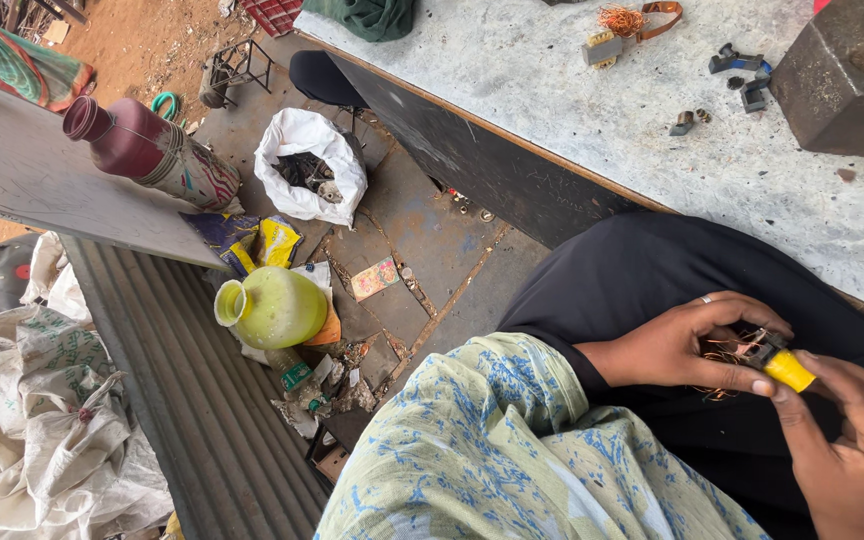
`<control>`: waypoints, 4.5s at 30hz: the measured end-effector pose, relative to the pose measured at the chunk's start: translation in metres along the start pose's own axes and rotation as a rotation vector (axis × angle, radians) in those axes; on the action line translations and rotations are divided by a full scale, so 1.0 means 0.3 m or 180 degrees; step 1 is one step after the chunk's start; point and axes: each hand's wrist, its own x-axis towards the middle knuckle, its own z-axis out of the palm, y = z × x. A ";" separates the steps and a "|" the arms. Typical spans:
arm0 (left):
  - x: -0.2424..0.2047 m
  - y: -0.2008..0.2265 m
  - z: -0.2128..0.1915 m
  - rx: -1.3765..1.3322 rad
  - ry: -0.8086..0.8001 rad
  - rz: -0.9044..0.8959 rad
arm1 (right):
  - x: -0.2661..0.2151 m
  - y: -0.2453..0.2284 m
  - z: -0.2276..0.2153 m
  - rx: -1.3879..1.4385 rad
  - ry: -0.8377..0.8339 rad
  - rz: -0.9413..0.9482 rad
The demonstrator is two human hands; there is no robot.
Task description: The person sits on the floor and uses pliers to strip the yellow insulation from a copper wire coil. They repeatedly cut and pull the insulation to expose the copper wire underneath, handling the coil and tool with both hands.
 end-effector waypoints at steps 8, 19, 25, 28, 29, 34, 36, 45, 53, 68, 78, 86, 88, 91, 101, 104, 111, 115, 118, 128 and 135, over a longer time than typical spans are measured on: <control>0.006 0.002 0.009 -0.0763 -0.0204 -0.0360 | 0.021 -0.027 -0.006 0.0237 0.0011 0.0434; -0.009 -0.037 0.029 0.0549 -0.0127 0.0351 | 0.004 0.071 -0.033 0.0893 0.0002 0.1031; -0.010 -0.043 0.037 0.1038 -0.0317 0.0442 | -0.064 0.235 -0.065 0.0673 -0.0120 0.1135; -0.014 -0.024 0.039 0.1026 -0.0311 0.0254 | -0.069 0.261 -0.058 0.0606 -0.0108 0.0961; -0.016 -0.018 0.038 0.0999 -0.0303 0.0162 | -0.065 0.260 -0.055 0.0486 -0.0122 0.0868; -0.022 -0.012 0.031 0.0899 -0.0262 0.0298 | -0.063 0.214 -0.051 0.0199 -0.0043 0.0718; -0.021 -0.006 0.030 0.0836 -0.0249 0.0276 | -0.066 0.209 -0.054 0.0180 -0.0079 0.0811; -0.019 0.006 0.002 -0.0504 -0.0378 -0.0182 | -0.085 0.270 -0.103 0.0404 -0.0379 0.0907; 0.007 -0.023 -0.021 -0.1524 -0.0687 -0.0683 | -0.048 0.288 -0.102 0.0495 -0.0592 0.0898; 0.017 -0.015 -0.048 -0.2835 -0.0316 -0.0928 | 0.199 0.318 -0.066 -0.0187 -0.0990 -0.0529; 0.043 0.024 -0.046 -0.2709 -0.0330 -0.1063 | 0.236 0.264 -0.062 -0.0498 -0.1061 -0.0893; 0.052 0.069 -0.058 -0.2531 -0.0490 -0.1300 | 0.172 0.236 -0.052 -0.0469 -0.0958 -0.0714; 0.051 0.069 -0.063 -0.2496 -0.0590 -0.1319 | 0.156 0.256 -0.052 -0.0612 -0.0918 -0.0807; 0.044 0.051 -0.069 -0.2361 -0.0815 -0.1316 | 0.121 0.344 -0.062 -0.0479 -0.0838 -0.0660; 0.028 -0.005 -0.013 -0.1812 -0.0287 -0.0602 | 0.055 0.349 -0.078 0.0560 -0.0639 0.0458; 0.011 -0.002 0.008 -0.0432 -0.0143 -0.0014 | 0.065 0.324 -0.070 0.0619 -0.0690 0.0551; -0.009 -0.020 0.015 0.0332 0.0058 0.0593 | -0.044 0.624 -0.115 0.0675 -0.0868 0.0861; -0.013 -0.052 0.033 0.0249 -0.0074 0.0434 | -0.011 0.794 -0.121 0.0476 -0.1163 0.0744; -0.024 -0.083 0.046 0.0366 -0.0148 0.0443 | -0.066 0.753 -0.133 0.0249 -0.0949 0.0629; -0.024 -0.059 0.040 0.0819 -0.0247 0.0587 | -0.026 0.530 -0.135 -0.0190 -0.0889 0.0511; -0.036 -0.052 0.042 0.1339 -0.0401 0.0723 | -0.011 0.479 -0.150 -0.0771 -0.1063 0.0557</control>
